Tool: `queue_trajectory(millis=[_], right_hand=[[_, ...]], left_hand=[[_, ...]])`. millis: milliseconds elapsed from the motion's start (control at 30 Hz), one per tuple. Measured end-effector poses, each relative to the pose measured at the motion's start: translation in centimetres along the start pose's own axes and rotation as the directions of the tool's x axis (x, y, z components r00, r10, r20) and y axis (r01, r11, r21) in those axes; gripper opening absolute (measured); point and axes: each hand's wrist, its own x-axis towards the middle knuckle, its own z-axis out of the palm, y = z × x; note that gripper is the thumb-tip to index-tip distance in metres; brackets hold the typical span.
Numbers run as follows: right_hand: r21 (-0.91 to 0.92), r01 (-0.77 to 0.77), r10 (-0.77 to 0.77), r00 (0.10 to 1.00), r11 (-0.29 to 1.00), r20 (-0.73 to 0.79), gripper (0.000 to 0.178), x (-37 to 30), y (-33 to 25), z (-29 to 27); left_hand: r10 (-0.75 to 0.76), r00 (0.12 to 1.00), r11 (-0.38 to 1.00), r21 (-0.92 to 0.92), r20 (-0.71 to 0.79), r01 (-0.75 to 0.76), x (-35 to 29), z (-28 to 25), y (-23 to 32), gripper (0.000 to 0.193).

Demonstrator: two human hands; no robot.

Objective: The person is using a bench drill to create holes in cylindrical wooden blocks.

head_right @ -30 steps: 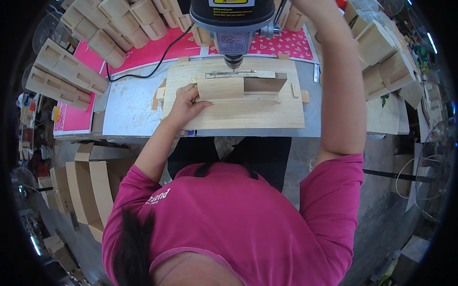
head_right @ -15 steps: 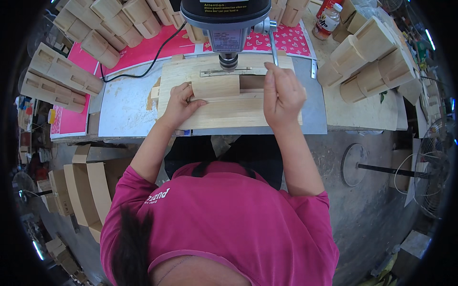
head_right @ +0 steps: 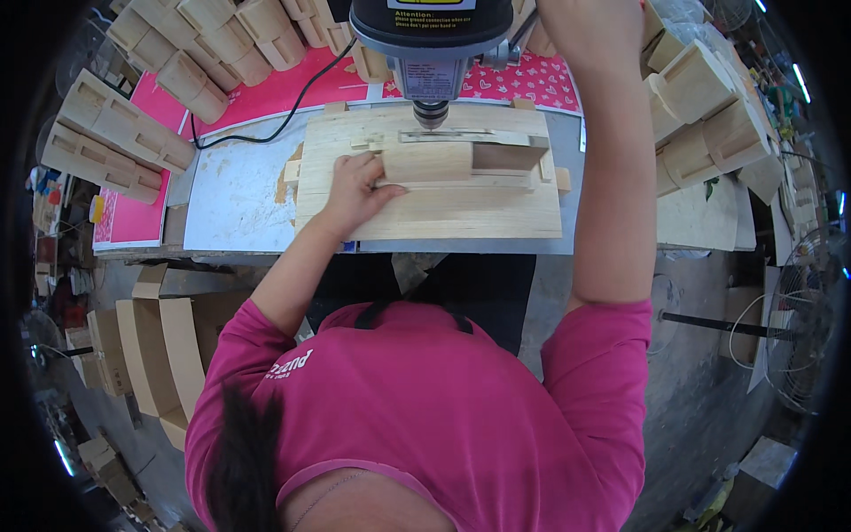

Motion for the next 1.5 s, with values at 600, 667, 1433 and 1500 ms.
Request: queue_trajectory(millis=[600, 667, 1433, 1500], right_hand=[[0.281, -0.030, 0.027, 1.000, 0.959, 0.012, 0.010, -14.3, -2.0, 0.4], [0.309, 0.002, 0.006, 1.000, 0.951, -0.027, 0.010, -16.5, -0.2, 3.0], [0.466, -0.429, 0.614, 0.689, 0.774, -0.386, 0.028, 0.4, -1.3, 5.9], [0.453, -0.370, 0.279, 0.926, 0.811, 0.256, 0.028, -5.9, 3.7, 1.5]], left_hand=[[-0.021, 0.999, 1.000, -0.019, 0.030, 0.022, 0.1, 0.8, 0.8, 0.049], [-0.004, 1.000, 1.000, -0.031, -0.006, 0.004, 0.3, 0.9, 0.9, 0.048], [-0.174, 0.985, 0.972, -0.160, 0.020, 0.175, 0.4, 0.9, 1.5, 0.046], [-0.202, 0.979, 0.954, -0.223, 0.016, 0.200, 0.6, 0.9, 1.6, 0.045]])
